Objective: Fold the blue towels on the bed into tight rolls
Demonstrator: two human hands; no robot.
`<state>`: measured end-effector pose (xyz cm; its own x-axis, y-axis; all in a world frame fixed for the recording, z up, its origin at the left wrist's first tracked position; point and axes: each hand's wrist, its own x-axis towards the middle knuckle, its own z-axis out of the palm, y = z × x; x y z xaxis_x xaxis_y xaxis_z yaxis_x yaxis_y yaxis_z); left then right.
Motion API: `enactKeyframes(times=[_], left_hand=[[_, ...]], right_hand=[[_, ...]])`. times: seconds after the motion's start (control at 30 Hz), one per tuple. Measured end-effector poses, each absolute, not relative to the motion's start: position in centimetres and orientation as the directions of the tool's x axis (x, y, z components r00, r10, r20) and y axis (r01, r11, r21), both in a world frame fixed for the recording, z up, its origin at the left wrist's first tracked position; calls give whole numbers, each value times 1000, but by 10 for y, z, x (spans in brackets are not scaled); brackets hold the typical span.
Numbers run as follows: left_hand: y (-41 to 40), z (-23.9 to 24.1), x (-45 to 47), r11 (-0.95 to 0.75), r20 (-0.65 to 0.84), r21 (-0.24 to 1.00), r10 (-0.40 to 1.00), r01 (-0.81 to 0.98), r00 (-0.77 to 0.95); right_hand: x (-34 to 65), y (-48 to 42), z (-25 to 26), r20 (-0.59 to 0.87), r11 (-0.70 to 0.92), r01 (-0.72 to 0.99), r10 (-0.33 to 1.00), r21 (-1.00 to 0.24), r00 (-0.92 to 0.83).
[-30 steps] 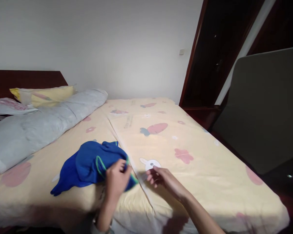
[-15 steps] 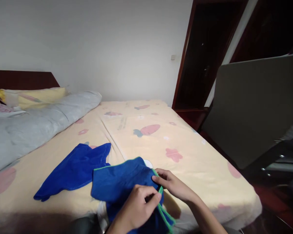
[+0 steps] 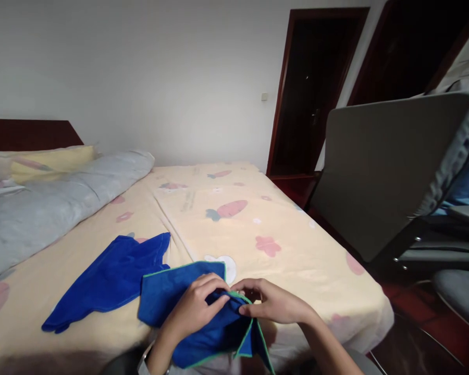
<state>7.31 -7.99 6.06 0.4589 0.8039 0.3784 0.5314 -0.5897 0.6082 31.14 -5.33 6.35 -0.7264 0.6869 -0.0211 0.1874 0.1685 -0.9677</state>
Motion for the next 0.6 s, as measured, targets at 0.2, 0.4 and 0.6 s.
enactKeyframes(times=[0.2, 0.4, 0.6], left_hand=[[-77, 57, 63, -613, 532, 546, 780, 571, 329], [-73, 60, 54, -599, 624, 476, 746, 644, 233], [-75, 59, 48, -589, 653, 315, 703, 744, 281]], right_hand=[[313, -46, 47, 58, 250, 285, 836, -926, -545], [316, -51, 50, 332, 497, 348, 836, -795, -436], [328, -62, 61, 719, 757, 498, 615, -423, -325]])
